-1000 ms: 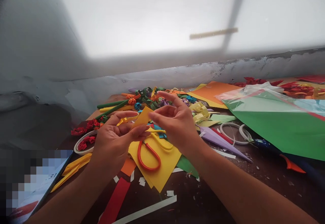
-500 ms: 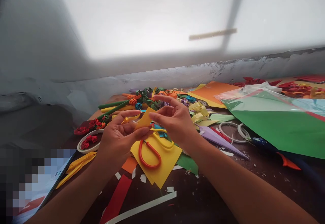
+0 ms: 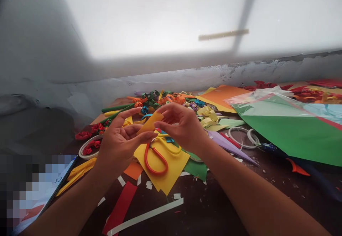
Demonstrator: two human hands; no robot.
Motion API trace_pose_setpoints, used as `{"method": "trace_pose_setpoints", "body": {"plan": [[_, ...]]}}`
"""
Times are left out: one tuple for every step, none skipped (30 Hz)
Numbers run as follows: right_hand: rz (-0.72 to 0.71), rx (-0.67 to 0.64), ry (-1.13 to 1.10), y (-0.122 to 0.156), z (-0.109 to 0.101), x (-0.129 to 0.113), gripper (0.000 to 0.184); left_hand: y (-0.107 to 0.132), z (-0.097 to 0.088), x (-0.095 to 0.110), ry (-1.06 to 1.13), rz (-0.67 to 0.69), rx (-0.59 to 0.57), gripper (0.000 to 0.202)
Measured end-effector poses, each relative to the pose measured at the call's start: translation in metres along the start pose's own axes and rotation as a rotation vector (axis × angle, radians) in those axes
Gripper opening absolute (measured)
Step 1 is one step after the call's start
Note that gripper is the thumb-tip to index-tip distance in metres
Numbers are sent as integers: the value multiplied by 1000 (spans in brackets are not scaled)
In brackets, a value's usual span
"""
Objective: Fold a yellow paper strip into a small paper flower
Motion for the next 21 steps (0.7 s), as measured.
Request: {"method": "trace_pose_setpoints", "body": {"plan": [[27, 13, -34, -1, -1, 2, 43, 1, 0, 1, -8, 9, 0, 78], [47, 28, -69, -2, -3, 4, 47, 1, 1, 1, -17, 17, -4, 78], [57, 35, -95, -3, -4, 5, 47, 2, 2, 2, -25, 25, -10, 77], [58, 35, -108, -3, -3, 5, 44, 2, 2, 2, -34, 32, -16, 77], [51, 25, -112, -4, -3, 5, 38, 2, 3, 2, -42, 41, -22, 75], [41, 12, -107, -4, -2, 4, 34, 1, 2, 2, -52, 53, -26, 73], [27, 4, -96, -3, -1, 3, 32, 1, 1, 3, -67, 72, -26, 70], [7, 7, -76, -3, -1, 1, 30, 0, -1, 4, -90, 105, -21, 68], [-20, 23, -48, -3, -3, -1, 28, -1, -4, 7, -130, 157, -1, 67], [-57, 50, -10, -2, -5, -4, 26, -1, -8, 11, -191, 233, 33, 67], [-105, 87, 36, -1, -8, -8, 22, 0, -12, 17, -269, 324, 76, 69], [-163, 126, 91, 1, -11, -13, 18, 3, -15, 23, -353, 418, 114, 70], [-230, 157, 149, 4, -13, -19, 13, 6, -15, 27, -429, 503, 133, 71], [-303, 168, 206, 7, -12, -25, 9, 11, -12, 31, -481, 573, 125, 68], [-377, 156, 251, 11, -9, -31, 7, 16, -8, 33, -499, 630, 99, 60], [-445, 129, 280, 15, -4, -36, 10, 20, -4, 35, -489, 674, 64, 50], [-496, 97, 294, 18, 1, -41, 13, 24, -1, 38, -465, 712, 41, 39], [-531, 71, 298, 21, 4, -44, 16, 28, 0, 41, -441, 743, 37, 28], [-551, 57, 296, 23, 6, -46, 18, 30, 0, 43, -421, 763, 52, 19], [-561, 58, 294, 24, 7, -48, 20, 30, -2, 46, -412, 771, 79, 14], [-566, 68, 293, 24, 6, -49, 21, 30, -4, 47, -409, 768, 108, 11]]}}
Point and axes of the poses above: each hand's wrist, its own y-axis away from the middle knuckle, its own z-axis out of the palm, x = y × z, the point moved 9 cm from there along -y, towards the middle knuckle, and after that the axes turned 13 degrees about x, right-handed, at the moved point
